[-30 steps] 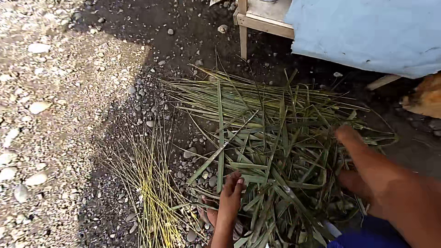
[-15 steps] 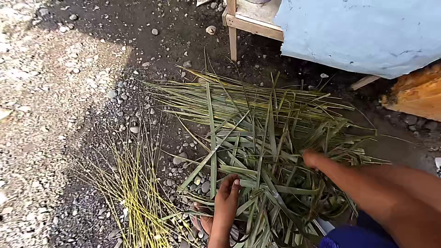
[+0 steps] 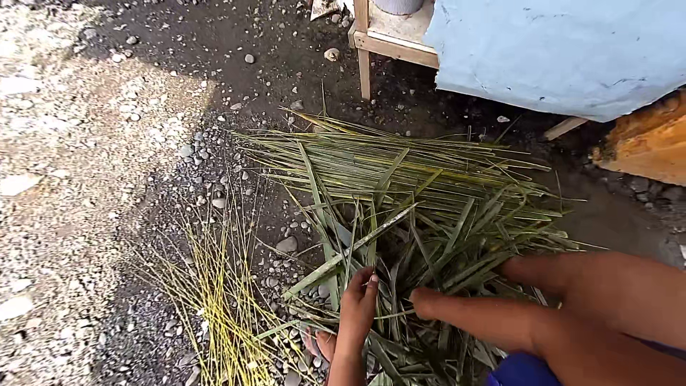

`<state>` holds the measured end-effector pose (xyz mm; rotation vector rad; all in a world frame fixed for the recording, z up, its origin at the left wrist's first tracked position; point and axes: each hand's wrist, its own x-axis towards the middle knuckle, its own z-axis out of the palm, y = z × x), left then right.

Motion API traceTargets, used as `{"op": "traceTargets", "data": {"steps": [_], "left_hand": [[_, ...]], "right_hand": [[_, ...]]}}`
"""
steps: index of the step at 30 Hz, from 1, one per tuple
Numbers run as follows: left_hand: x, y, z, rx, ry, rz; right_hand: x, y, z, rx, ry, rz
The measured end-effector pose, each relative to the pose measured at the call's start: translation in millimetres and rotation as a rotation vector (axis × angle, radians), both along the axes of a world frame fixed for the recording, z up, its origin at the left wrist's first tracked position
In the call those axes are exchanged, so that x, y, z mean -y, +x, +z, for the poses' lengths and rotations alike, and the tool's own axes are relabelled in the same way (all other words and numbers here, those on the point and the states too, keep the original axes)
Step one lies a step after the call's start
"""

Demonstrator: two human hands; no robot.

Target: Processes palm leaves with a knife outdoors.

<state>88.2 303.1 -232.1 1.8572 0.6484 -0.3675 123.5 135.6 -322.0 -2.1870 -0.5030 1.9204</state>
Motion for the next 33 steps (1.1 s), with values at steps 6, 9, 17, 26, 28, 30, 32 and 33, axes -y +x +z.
{"op": "traceTargets", "data": {"steps": [6,9,17,26,28,30,32,33], "left_hand": [[-3,2,7,0.006,-0.009,-0.013],[-4,0,8,0.030,-0.011,-0.020],[-5,-3,6,0.025,0.039,-0.071],[-4,-4,4,0.002,0.023,-0.063],[-5,-5,3,0.001,0.024,-0.073],[-6,-5,3,-0.012,0.024,-0.075],[-7,-4,4,-0.011,0.020,-0.071],[-7,-3,4,-0.013,0.013,-0.070]], "right_hand": [[78,54,26,0.192,-0.147,-0.261],[136,92,31,0.349,-0.275,-0.555],[171,116,-26,0.257,-0.487,-1.158],[-5,25,-10,-0.050,-0.083,-0.229],[-30,12,-3,-0.058,-0.012,-0.083],[-36,9,-4,-0.048,0.024,-0.007],[-24,16,-12,0.009,0.063,0.030],[-14,23,-13,0.051,0.069,0.045]]}}
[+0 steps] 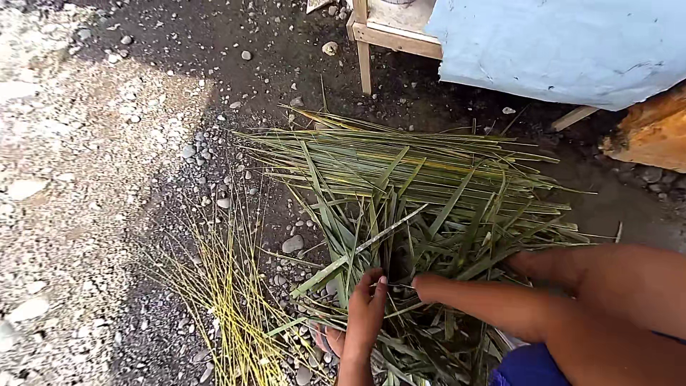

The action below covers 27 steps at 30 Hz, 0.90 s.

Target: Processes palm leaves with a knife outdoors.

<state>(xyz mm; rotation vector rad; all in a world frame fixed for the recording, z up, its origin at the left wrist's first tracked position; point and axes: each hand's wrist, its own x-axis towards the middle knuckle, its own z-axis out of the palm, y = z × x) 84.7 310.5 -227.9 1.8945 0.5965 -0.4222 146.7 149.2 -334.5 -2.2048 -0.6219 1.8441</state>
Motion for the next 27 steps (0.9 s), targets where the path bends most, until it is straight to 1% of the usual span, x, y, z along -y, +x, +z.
{"op": "traceTargets", "data": {"steps": [3,6,8,11,14,16,19,23,24,25,27], "left_hand": [[-1,1,2,0.004,-0.019,0.005],[0,0,5,0.014,-0.020,0.010],[2,0,7,0.018,-0.008,-0.006],[4,0,7,0.024,0.015,-0.037],[4,-3,4,0.008,0.023,-0.037],[4,-5,3,-0.005,0.028,-0.037],[3,-2,4,-0.030,0.030,-0.034],[1,1,6,-0.045,0.013,-0.031],[1,1,7,-0.046,0.007,-0.026],[0,1,8,-0.044,0.001,-0.022],[1,-1,10,-0.021,-0.013,-0.025]], "right_hand": [[43,31,15,0.119,-0.048,-0.047],[86,68,27,0.247,-0.179,-0.179],[107,89,28,0.354,-0.261,-0.268],[120,112,22,0.455,-0.303,-0.312],[106,125,19,0.469,-0.293,-0.332],[90,122,6,0.462,-0.268,-0.338],[64,95,-16,0.390,-0.259,-0.317],[33,54,-33,0.159,-0.206,-0.115],[28,50,-33,0.141,-0.191,-0.112],[25,50,-32,0.133,-0.178,-0.165],[22,61,-31,0.135,-0.175,-0.382]]}}
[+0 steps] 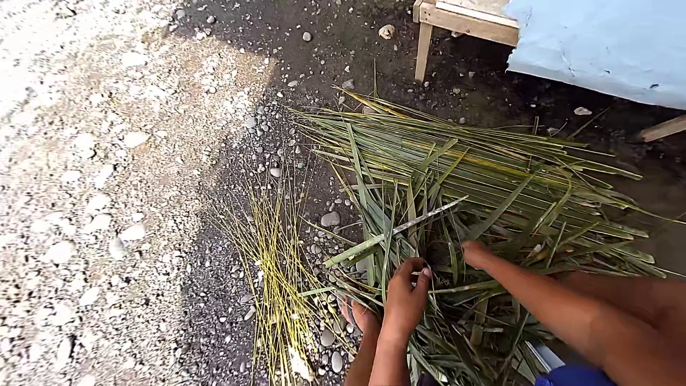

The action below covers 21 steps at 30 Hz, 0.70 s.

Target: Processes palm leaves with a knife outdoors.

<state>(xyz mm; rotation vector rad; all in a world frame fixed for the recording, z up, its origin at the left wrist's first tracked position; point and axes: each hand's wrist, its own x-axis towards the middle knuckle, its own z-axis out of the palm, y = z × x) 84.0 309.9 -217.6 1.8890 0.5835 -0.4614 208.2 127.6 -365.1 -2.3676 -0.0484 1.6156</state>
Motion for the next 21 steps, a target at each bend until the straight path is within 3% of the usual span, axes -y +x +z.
{"op": "traceTargets", "data": {"steps": [3,7,14,21], "left_hand": [[2,-2,7,0.031,-0.028,-0.029],[0,-3,12,0.028,-0.042,-0.010],[-6,-2,11,0.032,-0.040,-0.008],[-7,4,6,0.019,-0.045,-0.006]], "right_hand": [[-10,28,-5,0.020,-0.003,-0.220],[-49,44,-2,0.037,-0.004,-0.183],[-118,-3,-3,-0.048,0.088,0.176],[-91,-10,-11,-0.026,0.226,0.350]]}}
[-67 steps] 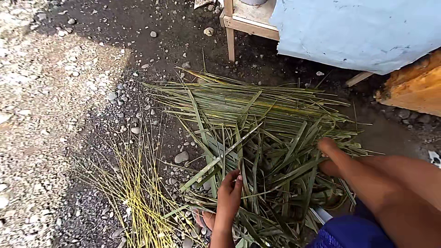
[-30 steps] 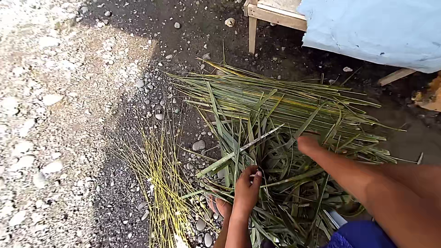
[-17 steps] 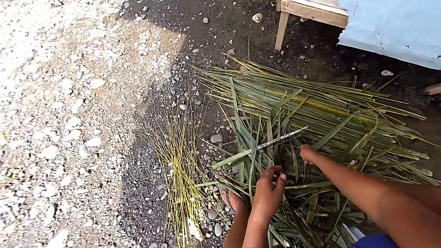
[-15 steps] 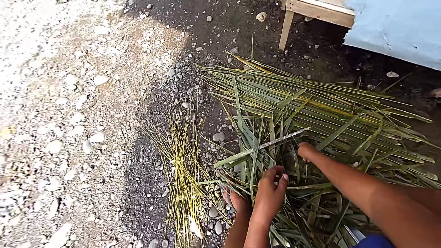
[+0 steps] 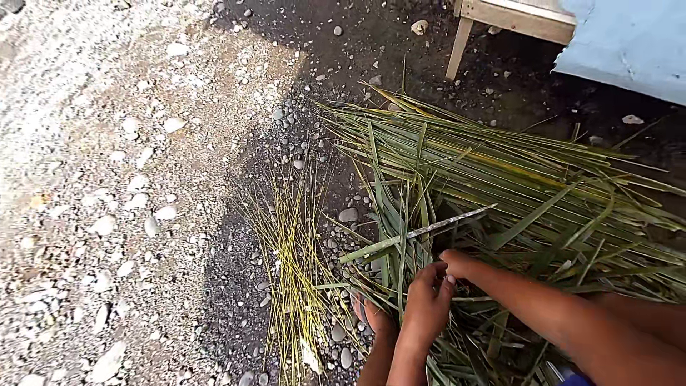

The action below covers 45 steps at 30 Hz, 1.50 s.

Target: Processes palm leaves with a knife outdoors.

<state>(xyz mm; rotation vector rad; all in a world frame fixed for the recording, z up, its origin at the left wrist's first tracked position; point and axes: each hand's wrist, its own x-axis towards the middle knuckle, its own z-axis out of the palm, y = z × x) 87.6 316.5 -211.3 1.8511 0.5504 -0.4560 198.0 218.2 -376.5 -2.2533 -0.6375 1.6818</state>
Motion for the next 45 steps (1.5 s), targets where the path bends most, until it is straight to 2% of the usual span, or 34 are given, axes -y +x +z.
{"op": "traceTargets", "data": {"steps": [3,6,8,11,14,17,19,23,28,31,35,38,39,41,45], "left_hand": [[8,3,-5,-0.014,-0.008,-0.027],[14,8,-11,-0.038,-0.007,-0.055],[15,10,-14,-0.060,0.007,-0.061],[17,11,-19,-0.087,0.022,-0.066],[16,15,-18,-0.100,0.037,-0.074],[17,17,-18,-0.102,0.030,-0.073],[17,17,-18,-0.101,0.023,-0.070],[15,18,-23,-0.120,0.019,-0.061],[19,28,-36,-0.162,0.023,-0.069],[25,30,-52,-0.222,0.001,-0.048],[38,43,-77,-0.340,-0.142,0.138],[64,99,-95,-0.317,-0.157,0.129],[78,126,-98,-0.282,-0.157,0.100],[108,180,-109,-0.177,-0.027,-0.090],[148,265,-138,-0.124,0.475,-0.647]], "right_hand": [[8,8,5,0.042,0.089,0.087],[-1,4,10,0.061,0.169,0.097],[3,3,26,0.018,0.228,0.085],[20,5,57,-0.005,0.150,0.175],[50,9,41,0.042,0.114,0.272],[96,36,17,0.043,0.034,0.208],[127,58,32,0.072,-0.035,0.180],[176,76,105,0.184,-0.172,0.066],[214,56,195,0.253,-0.195,-0.162],[223,42,197,0.249,-0.150,-0.302],[237,62,195,0.258,-0.079,-0.356],[264,74,202,0.487,0.137,-0.490],[275,76,203,0.582,0.228,-0.538],[298,82,210,0.609,0.346,-0.621],[330,93,216,0.450,0.429,-0.722]]}}
